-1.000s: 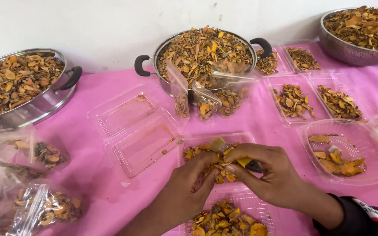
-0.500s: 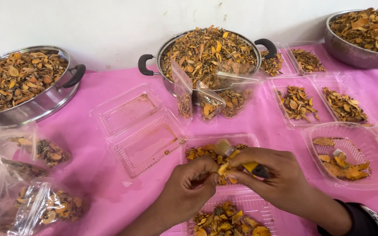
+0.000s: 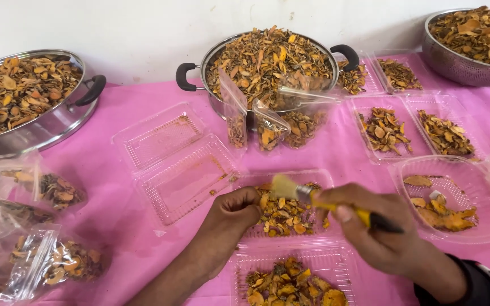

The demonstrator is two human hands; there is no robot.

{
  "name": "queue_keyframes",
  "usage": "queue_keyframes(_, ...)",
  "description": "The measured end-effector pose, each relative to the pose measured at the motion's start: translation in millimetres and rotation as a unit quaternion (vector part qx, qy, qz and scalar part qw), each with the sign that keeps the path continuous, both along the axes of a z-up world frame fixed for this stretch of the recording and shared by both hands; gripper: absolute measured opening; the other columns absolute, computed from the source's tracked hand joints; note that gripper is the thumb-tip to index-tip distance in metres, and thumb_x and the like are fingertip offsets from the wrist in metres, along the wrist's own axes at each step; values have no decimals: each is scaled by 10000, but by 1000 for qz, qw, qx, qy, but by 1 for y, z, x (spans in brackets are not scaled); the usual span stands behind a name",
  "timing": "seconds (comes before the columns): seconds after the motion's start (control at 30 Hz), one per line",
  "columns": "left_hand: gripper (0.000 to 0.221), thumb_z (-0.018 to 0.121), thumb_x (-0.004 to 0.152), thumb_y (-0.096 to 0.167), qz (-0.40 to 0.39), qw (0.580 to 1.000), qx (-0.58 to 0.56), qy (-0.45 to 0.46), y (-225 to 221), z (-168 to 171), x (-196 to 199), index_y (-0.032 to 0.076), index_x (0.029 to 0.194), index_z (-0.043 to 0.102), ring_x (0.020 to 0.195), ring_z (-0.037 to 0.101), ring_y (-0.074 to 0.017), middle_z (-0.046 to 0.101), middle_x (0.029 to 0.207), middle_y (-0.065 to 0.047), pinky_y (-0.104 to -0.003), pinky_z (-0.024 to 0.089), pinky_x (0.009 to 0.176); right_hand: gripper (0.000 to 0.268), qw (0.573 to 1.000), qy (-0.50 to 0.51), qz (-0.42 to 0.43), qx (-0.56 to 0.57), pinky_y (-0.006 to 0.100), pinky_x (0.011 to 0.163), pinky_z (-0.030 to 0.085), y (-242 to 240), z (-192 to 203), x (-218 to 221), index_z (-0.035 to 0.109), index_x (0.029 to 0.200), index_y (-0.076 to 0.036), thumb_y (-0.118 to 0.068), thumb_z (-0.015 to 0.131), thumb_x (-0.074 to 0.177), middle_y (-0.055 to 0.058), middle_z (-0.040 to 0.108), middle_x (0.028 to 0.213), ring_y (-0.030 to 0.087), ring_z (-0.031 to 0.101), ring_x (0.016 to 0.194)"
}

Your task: Sorting and cleaning dried plant material using a brush and transferring pieces between plastic containers.

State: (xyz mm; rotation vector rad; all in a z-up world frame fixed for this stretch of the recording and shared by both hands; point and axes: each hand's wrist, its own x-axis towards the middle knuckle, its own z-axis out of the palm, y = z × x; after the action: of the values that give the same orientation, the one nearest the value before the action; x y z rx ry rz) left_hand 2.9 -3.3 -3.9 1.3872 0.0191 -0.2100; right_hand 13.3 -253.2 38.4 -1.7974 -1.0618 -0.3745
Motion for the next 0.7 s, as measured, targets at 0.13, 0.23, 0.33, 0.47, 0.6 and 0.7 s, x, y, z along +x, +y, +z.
queue_keyframes(0.13,283,571,876,-68,0,1000,8,-14,0,-4,1,121,668,534,640,362,-92,443,653,17,-281,263,614,343,999,-4,-35,38,206,616,649,1,0,-10,619,1222,-55,-277,413,1060,107,782,999,121,829,750)
queue_keyframes(0.23,192,626,956,-24,3,1000,-23,20,0,10,-2,37,924,805,707,515,-115,669,770,-27,-276,423,704,317,989,10,133,-67,352,816,681,-4,-2,0,617,1259,15,-145,487,1019,206,768,1126,278,826,867)
queue_keyframes(0.33,253,534,812,-91,6,1000,-13,-19,4,5,1,100,647,548,604,315,-78,420,629,21,-276,231,573,304,998,18,53,-26,273,727,653,-11,5,3,625,1243,11,-98,480,999,142,788,910,216,842,792)
queue_keyframes(0.47,248,527,831,-81,-4,999,-35,-37,1,7,-1,100,671,583,621,340,-84,447,643,19,-274,249,598,343,998,2,62,-17,323,845,725,-14,-5,-6,636,1184,20,-198,453,991,187,793,1133,285,858,1000)
queue_keyframes(0.6,192,551,836,-77,-1,999,-27,-41,1,11,-2,50,768,679,723,533,-139,615,754,-46,-317,424,727,321,990,-30,122,-55,367,845,688,-8,-3,0,606,1197,71,-127,444,1003,192,739,1059,316,807,922)
queue_keyframes(0.7,241,568,841,-75,5,999,-20,-45,2,9,-1,89,666,581,607,346,-93,450,642,11,-282,259,584,338,996,-33,79,-30,332,815,712,-13,-4,-9,600,1199,65,-168,450,1005,166,764,1025,277,828,918)
